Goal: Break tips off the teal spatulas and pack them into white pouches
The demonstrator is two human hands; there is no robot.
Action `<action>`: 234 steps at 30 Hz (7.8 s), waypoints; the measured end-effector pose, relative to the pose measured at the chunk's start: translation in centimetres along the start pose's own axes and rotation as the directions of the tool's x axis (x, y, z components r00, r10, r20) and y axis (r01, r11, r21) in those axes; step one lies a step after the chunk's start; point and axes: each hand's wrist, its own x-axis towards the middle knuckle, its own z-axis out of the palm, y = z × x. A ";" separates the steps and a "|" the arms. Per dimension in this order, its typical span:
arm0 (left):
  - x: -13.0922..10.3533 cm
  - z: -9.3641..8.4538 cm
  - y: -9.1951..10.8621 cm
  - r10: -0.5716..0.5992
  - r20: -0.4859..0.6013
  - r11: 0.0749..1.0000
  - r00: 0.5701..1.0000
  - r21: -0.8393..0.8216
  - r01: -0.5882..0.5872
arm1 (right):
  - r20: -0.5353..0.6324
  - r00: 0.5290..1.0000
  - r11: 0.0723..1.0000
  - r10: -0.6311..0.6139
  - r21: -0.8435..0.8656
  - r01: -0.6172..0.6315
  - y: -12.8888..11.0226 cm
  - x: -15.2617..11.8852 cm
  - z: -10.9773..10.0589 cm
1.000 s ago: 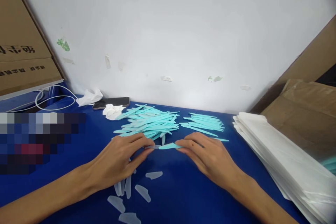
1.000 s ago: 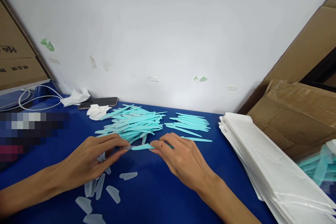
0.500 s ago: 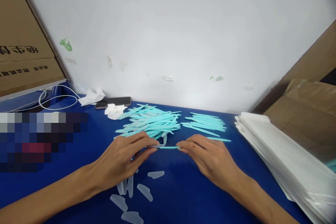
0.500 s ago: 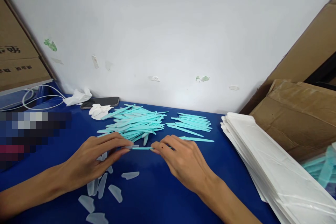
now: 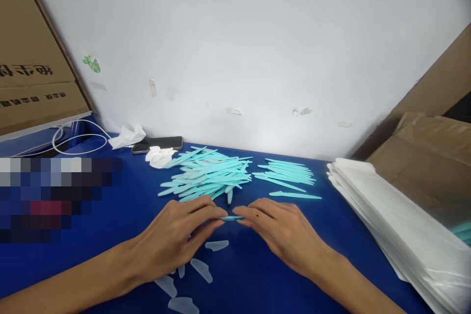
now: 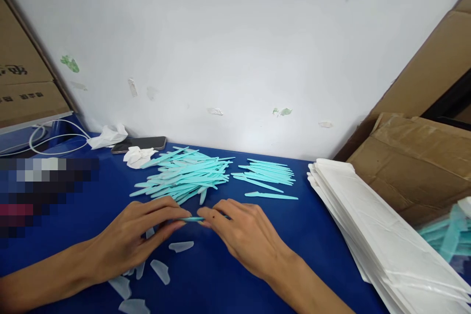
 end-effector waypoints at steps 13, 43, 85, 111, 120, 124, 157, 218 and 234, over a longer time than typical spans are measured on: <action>0.3 -0.9 -1.9 -0.055 -0.203 0.997 0.978 -0.072 0.041 | 0.117 0.704 0.212 0.701 0.908 -0.362 3.6 0.2 -5.0; 0.3 -2.6 -7.3 -0.131 -0.189 0.827 0.973 0.520 0.212 | 0.172 0.870 0.879 0.462 -0.215 -0.425 10.0 -2.1 -5.1; 1.5 -2.1 0.4 -0.560 -0.048 0.672 0.827 -0.611 0.419 | -0.049 0.999 0.997 0.014 -0.079 -0.018 1.9 -0.2 -1.5; 1.4 -2.2 -1.7 -0.609 -0.210 0.714 0.765 -0.566 0.413 | -0.151 0.931 0.919 0.333 -0.168 -0.357 4.3 -0.2 -2.5; 0.9 -1.9 -5.5 -0.501 -0.272 0.862 0.822 -0.074 0.501 | 0.190 0.867 0.864 0.461 -0.319 -0.389 9.9 -2.8 -2.6; 1.1 -2.3 -5.5 -0.366 -0.249 0.908 0.897 0.114 0.402 | 0.214 0.886 0.886 0.410 -0.324 -0.332 8.6 -2.0 -2.2; 2.2 -4.1 0.2 -0.545 0.274 0.766 0.792 -0.222 0.603 | 0.026 0.999 0.980 -0.036 -0.196 0.040 2.2 -0.2 -2.4; -0.6 -7.0 -5.5 -0.354 0.553 0.933 0.755 0.153 0.325 | 0.168 0.805 0.691 0.569 -0.628 -0.358 9.3 -2.0 -3.2; 1.5 -4.7 -1.8 -0.288 0.224 0.957 0.931 0.028 0.289 | -0.028 0.961 0.919 0.276 -0.285 -0.272 5.8 -1.1 -3.1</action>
